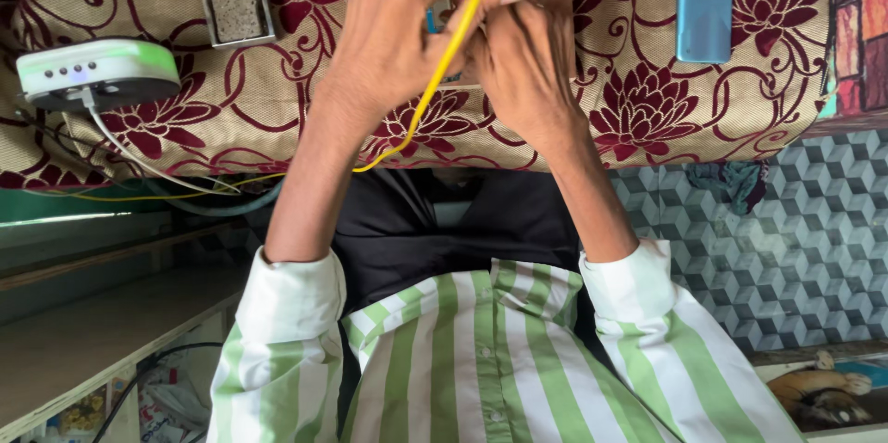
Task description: The person uses a soldering iron and solder wire to apply solder to a small blue circuit board held on a wooden board. They repeatedly dip the iron into a small container of flux or solder and apply it to various points on the board.
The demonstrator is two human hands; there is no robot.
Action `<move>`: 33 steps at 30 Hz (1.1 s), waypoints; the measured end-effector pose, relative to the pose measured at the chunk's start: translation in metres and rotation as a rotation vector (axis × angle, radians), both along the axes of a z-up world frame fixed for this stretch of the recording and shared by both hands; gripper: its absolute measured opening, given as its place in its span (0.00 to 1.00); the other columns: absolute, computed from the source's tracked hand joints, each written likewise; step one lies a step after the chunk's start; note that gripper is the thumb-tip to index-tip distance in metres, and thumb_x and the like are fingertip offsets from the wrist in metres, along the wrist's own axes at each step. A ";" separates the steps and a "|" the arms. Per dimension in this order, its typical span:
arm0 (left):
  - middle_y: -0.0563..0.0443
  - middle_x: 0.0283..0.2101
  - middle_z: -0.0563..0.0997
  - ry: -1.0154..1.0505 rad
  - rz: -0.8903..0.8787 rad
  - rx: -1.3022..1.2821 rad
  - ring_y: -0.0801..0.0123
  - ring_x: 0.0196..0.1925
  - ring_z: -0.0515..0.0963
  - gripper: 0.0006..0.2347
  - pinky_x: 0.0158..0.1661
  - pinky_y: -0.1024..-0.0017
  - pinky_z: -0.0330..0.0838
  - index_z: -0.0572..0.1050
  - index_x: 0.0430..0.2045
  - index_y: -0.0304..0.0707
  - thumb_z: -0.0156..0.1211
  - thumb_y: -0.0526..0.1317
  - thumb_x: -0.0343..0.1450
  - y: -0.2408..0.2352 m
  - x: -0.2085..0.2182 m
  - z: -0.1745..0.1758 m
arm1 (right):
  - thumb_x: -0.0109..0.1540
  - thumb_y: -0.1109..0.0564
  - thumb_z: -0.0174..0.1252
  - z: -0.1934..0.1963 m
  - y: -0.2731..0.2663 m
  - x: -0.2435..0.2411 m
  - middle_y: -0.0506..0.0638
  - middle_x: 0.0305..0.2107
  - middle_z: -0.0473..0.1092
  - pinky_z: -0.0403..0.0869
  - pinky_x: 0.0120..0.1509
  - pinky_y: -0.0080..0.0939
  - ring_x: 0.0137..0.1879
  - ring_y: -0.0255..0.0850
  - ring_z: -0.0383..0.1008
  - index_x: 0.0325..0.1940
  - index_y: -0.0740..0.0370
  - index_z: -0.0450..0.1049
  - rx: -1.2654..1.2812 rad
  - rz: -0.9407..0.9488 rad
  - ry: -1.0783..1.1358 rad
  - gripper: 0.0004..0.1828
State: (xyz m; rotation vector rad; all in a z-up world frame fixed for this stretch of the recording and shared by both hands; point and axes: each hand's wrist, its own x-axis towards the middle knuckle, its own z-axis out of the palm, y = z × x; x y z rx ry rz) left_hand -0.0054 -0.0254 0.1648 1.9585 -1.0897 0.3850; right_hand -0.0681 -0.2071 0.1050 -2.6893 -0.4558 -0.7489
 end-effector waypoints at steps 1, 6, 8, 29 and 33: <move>0.41 0.37 0.77 -0.037 0.028 0.010 0.47 0.43 0.71 0.18 0.49 0.53 0.60 0.80 0.32 0.29 0.63 0.51 0.77 0.000 -0.005 0.001 | 0.71 0.57 0.58 0.000 0.000 -0.003 0.55 0.30 0.69 0.66 0.51 0.55 0.35 0.48 0.69 0.45 0.69 0.73 0.016 0.033 -0.032 0.10; 0.47 0.40 0.76 -0.225 0.168 0.041 0.45 0.53 0.67 0.13 0.58 0.54 0.57 0.81 0.36 0.32 0.60 0.46 0.75 0.001 -0.027 0.004 | 0.68 0.60 0.56 -0.002 -0.004 -0.004 0.59 0.29 0.68 0.66 0.43 0.57 0.35 0.54 0.70 0.40 0.69 0.71 0.084 0.038 0.160 0.08; 0.49 0.41 0.79 -0.170 0.117 0.097 0.46 0.54 0.66 0.15 0.57 0.54 0.55 0.81 0.49 0.41 0.56 0.49 0.77 0.007 -0.029 0.001 | 0.65 0.60 0.55 -0.008 -0.008 -0.008 0.59 0.30 0.69 0.66 0.41 0.55 0.35 0.53 0.70 0.40 0.67 0.70 0.111 0.079 0.061 0.06; 0.64 0.69 0.68 -0.114 0.181 0.621 0.59 0.61 0.70 0.22 0.59 0.58 0.64 0.70 0.62 0.53 0.53 0.35 0.71 0.066 -0.027 -0.165 | 0.77 0.45 0.41 -0.091 -0.012 -0.082 0.49 0.25 0.59 0.58 0.27 0.32 0.23 0.33 0.58 0.50 0.62 0.60 1.347 -0.215 -0.493 0.17; 0.52 0.67 0.73 -0.197 0.175 0.479 0.56 0.57 0.70 0.21 0.58 0.63 0.62 0.74 0.61 0.38 0.53 0.31 0.70 0.067 -0.029 -0.184 | 0.77 0.45 0.41 -0.095 -0.010 -0.094 0.48 0.22 0.57 0.57 0.27 0.32 0.22 0.33 0.56 0.52 0.63 0.60 1.327 -0.236 -0.511 0.18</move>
